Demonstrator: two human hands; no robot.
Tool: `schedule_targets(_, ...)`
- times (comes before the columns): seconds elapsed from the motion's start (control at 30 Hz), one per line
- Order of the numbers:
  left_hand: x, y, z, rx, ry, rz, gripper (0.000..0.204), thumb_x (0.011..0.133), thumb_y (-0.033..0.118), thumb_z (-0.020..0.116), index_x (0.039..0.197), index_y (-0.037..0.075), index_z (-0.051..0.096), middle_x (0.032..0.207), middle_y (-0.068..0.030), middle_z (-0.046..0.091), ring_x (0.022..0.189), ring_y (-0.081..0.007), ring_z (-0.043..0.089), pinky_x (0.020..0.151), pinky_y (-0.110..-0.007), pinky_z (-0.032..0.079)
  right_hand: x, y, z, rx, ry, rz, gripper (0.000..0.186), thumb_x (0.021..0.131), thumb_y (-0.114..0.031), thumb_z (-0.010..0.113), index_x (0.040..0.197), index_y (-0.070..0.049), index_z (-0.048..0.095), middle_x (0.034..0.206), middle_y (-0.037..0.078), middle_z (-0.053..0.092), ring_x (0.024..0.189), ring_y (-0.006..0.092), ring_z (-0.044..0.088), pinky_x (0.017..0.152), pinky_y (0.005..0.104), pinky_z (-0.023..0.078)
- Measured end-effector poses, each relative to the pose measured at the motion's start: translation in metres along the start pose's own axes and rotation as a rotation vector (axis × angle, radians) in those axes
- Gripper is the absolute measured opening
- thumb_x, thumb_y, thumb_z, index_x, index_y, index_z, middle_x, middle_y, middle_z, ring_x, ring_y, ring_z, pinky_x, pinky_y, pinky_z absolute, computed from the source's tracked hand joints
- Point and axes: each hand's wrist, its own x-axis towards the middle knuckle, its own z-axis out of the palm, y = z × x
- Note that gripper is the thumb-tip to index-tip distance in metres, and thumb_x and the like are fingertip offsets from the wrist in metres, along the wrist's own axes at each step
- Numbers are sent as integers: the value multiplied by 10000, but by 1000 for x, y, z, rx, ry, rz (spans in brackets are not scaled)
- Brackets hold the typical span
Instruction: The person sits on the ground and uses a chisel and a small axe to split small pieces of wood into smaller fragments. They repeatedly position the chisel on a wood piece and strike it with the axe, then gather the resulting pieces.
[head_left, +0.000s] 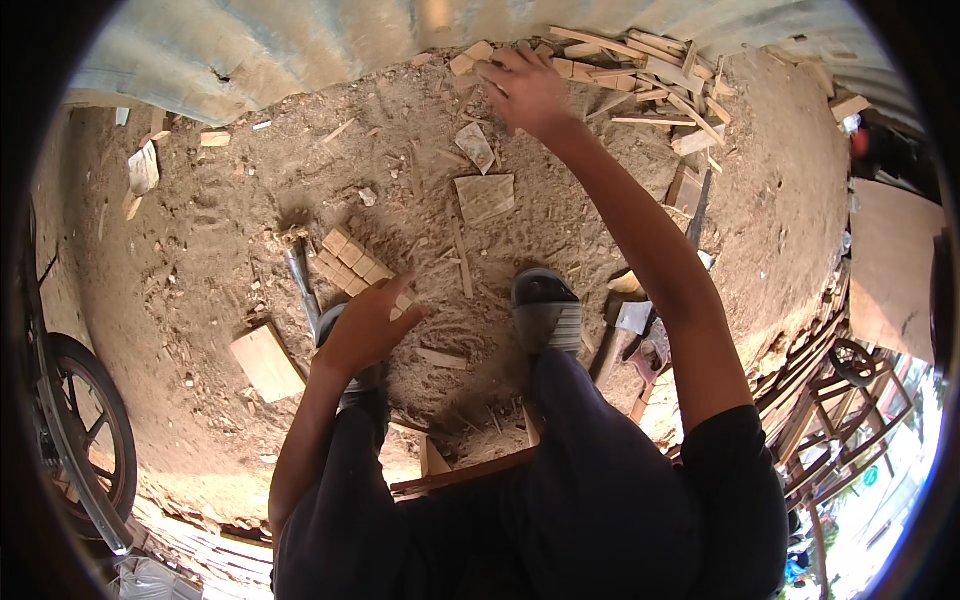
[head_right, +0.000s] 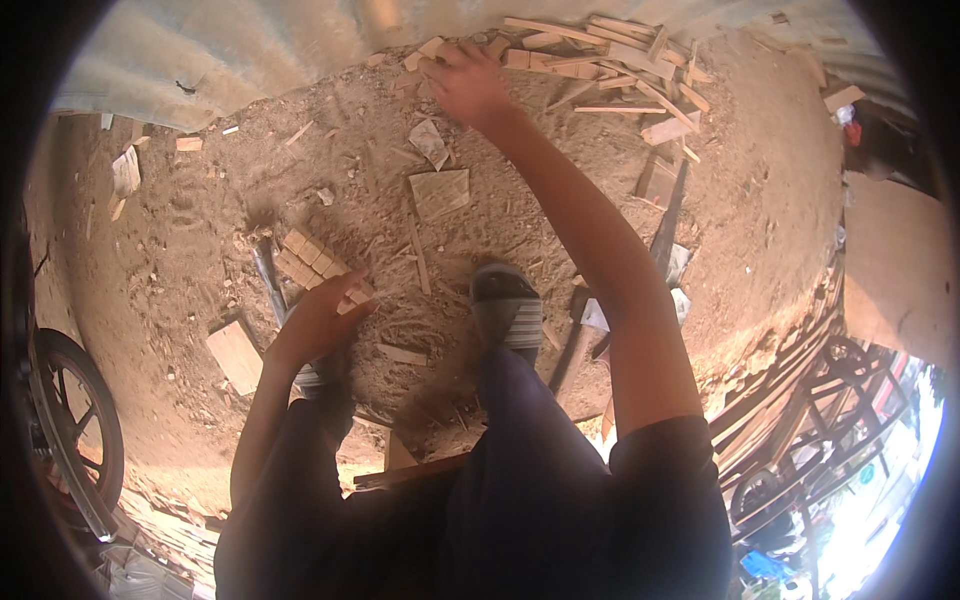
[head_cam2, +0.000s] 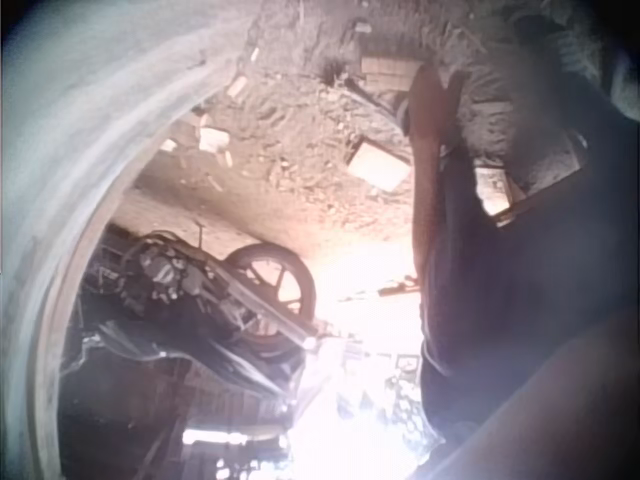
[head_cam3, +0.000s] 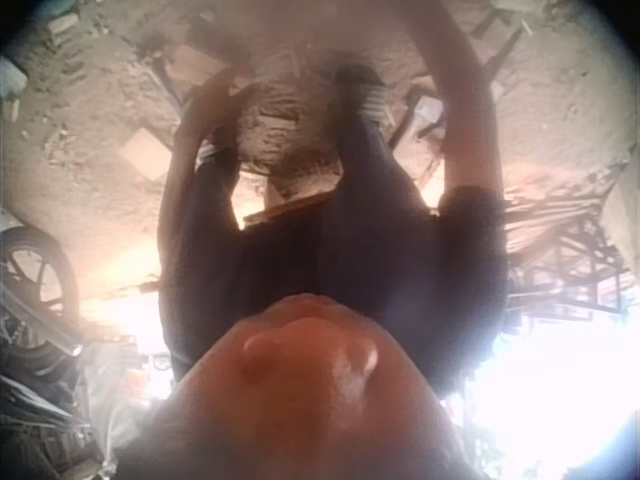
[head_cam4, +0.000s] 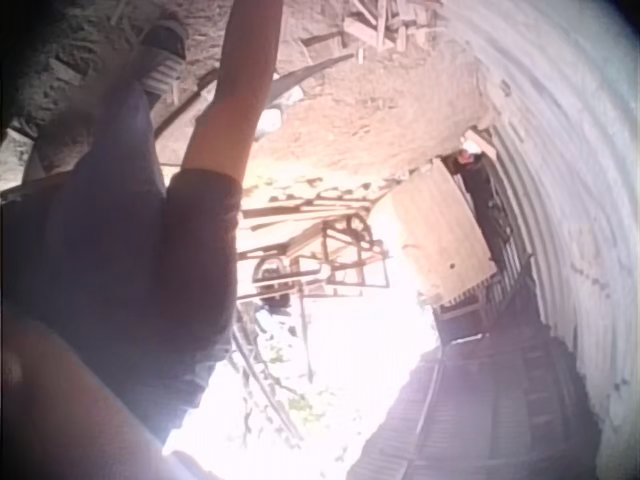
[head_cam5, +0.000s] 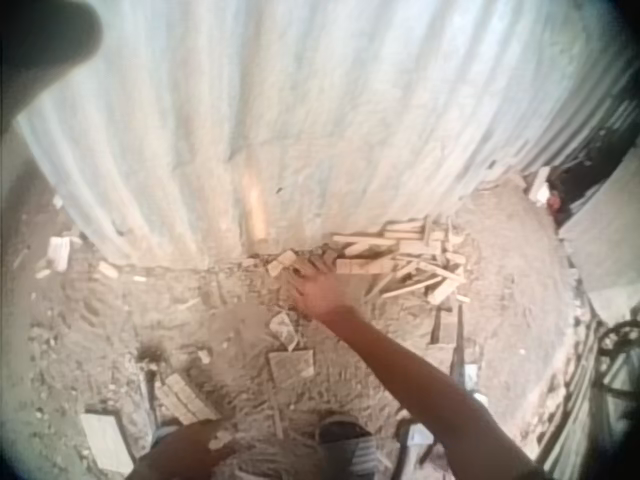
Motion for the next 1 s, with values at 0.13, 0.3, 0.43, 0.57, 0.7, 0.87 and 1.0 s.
schedule_targets(0.13,-4,-5,-2,23,50,23,594,884,397,572,1302,-7,455,1067,-247,601,1009,-383,569,875,-424,443,0,30,-63,174,224,183,187,832,-195,640,994,-107,666,915,79,621,866,266,612,770,390,513)
schedule_targets(0.3,-5,-7,1,15,59,38,583,886,385,568,1310,4,449,961,-233,610,934,-381,575,820,-435,447,-24,156,-106,-524,-20,389,547,820,-219,655,1332,-168,468,1120,163,596,994,350,588,847,403,506)
schedule_targets(0.43,1,-11,6,46,53,61,585,887,391,564,1311,5,449,967,-234,610,934,-382,573,823,-437,445,-34,159,-71,-357,-354,682,746,779,-295,688,1373,5,353,1170,250,554,1021,398,580,912,431,479)
schedule_targets(0.57,-1,-12,6,55,50,22,595,886,401,563,1313,4,447,974,-239,608,938,-388,571,827,-441,445,0,65,6,195,-480,547,670,773,-330,644,1309,12,429,1295,259,481,1181,352,505,958,445,449)
schedule_targets(0.7,1,-14,8,31,49,48,607,884,412,563,1315,2,443,996,-245,607,948,-394,570,834,-443,445,28,23,42,356,-417,835,519,757,-343,660,1116,25,588,1000,210,654,920,368,643,816,450,518)
schedule_targets(0.87,2,-12,8,89,3,-48,570,874,377,609,1362,135,443,1199,-171,589,1071,-290,588,889,-357,469,47,-19,44,190,-469,812,380,795,-289,654,1021,14,621,979,203,653,916,348,648,792,434,525)
schedule_targets(1.0,1,-18,12,61,59,56,591,891,412,554,1304,1,455,951,-256,609,919,-397,573,813,-450,448,40,-23,45,119,-487,714,270,841,-220,612,1002,-3,623,959,184,650,902,334,649,778,451,524)
